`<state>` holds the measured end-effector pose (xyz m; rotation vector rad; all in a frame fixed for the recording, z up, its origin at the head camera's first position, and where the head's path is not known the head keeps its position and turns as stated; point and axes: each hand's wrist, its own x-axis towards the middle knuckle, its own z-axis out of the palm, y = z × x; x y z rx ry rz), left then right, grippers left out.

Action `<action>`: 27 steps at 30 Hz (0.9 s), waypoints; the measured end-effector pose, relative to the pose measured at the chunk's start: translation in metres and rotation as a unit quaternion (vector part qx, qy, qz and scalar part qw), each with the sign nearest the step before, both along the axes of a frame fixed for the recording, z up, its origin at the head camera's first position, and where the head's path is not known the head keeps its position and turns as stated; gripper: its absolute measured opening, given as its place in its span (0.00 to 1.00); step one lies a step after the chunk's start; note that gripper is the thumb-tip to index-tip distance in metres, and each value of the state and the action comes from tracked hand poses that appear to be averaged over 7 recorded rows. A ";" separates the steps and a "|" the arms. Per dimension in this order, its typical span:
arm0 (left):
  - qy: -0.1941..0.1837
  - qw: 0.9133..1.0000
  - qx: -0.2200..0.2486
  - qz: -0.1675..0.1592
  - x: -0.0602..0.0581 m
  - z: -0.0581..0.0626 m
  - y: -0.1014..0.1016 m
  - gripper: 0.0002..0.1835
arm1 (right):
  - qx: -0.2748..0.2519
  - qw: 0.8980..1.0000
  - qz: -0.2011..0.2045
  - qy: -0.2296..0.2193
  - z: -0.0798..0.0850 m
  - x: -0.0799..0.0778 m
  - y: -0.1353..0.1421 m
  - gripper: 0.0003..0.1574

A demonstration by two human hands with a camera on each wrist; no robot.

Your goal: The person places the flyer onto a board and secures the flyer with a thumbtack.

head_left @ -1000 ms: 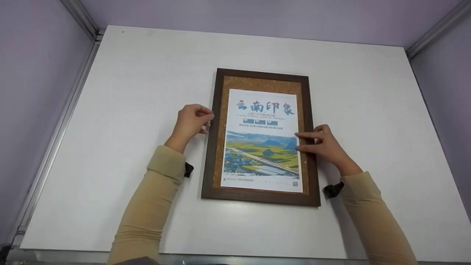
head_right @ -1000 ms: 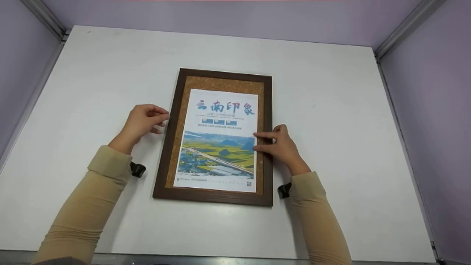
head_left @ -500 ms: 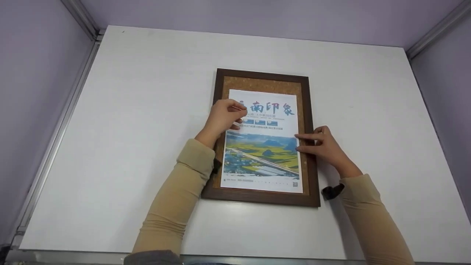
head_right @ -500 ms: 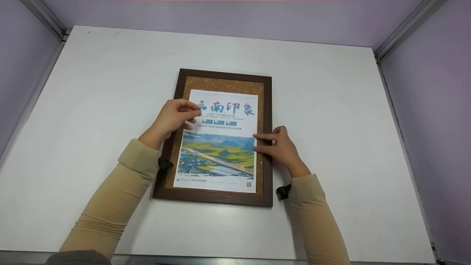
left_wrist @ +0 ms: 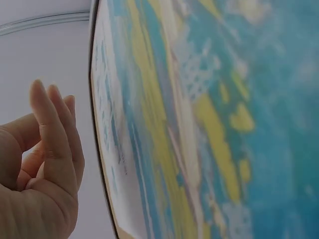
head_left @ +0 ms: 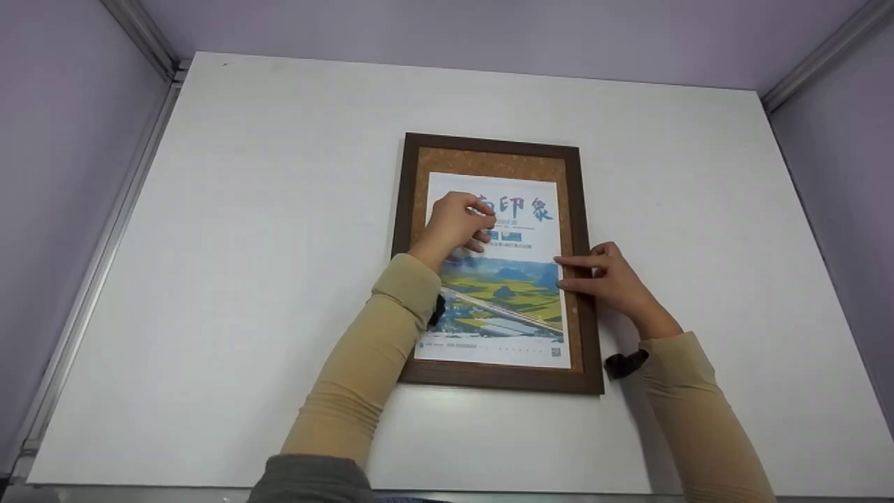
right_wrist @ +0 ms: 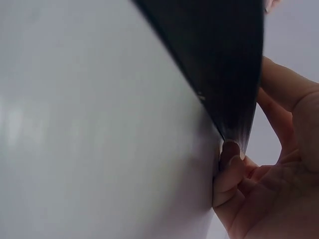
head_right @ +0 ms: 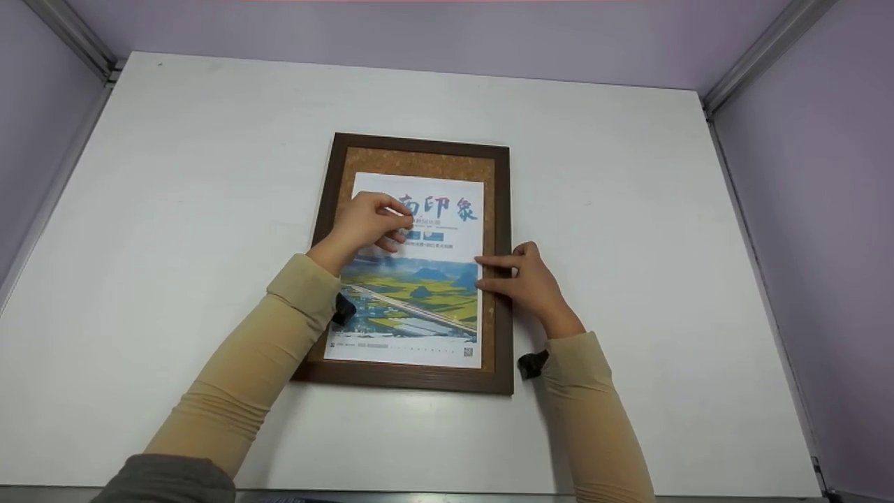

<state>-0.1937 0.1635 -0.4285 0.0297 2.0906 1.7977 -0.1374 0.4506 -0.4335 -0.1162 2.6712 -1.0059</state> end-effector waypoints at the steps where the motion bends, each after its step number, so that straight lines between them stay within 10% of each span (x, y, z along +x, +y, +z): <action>1: -0.004 1.000 0.003 0.001 -0.002 0.000 0.002 0.10 | -0.001 1.000 -0.001 -0.001 0.001 0.000 0.000 0.33; 27: -0.065 0.997 -0.004 0.045 -0.020 -0.015 0.017 0.05 | 0.004 1.000 -0.008 -0.004 0.001 0.006 -0.002 0.34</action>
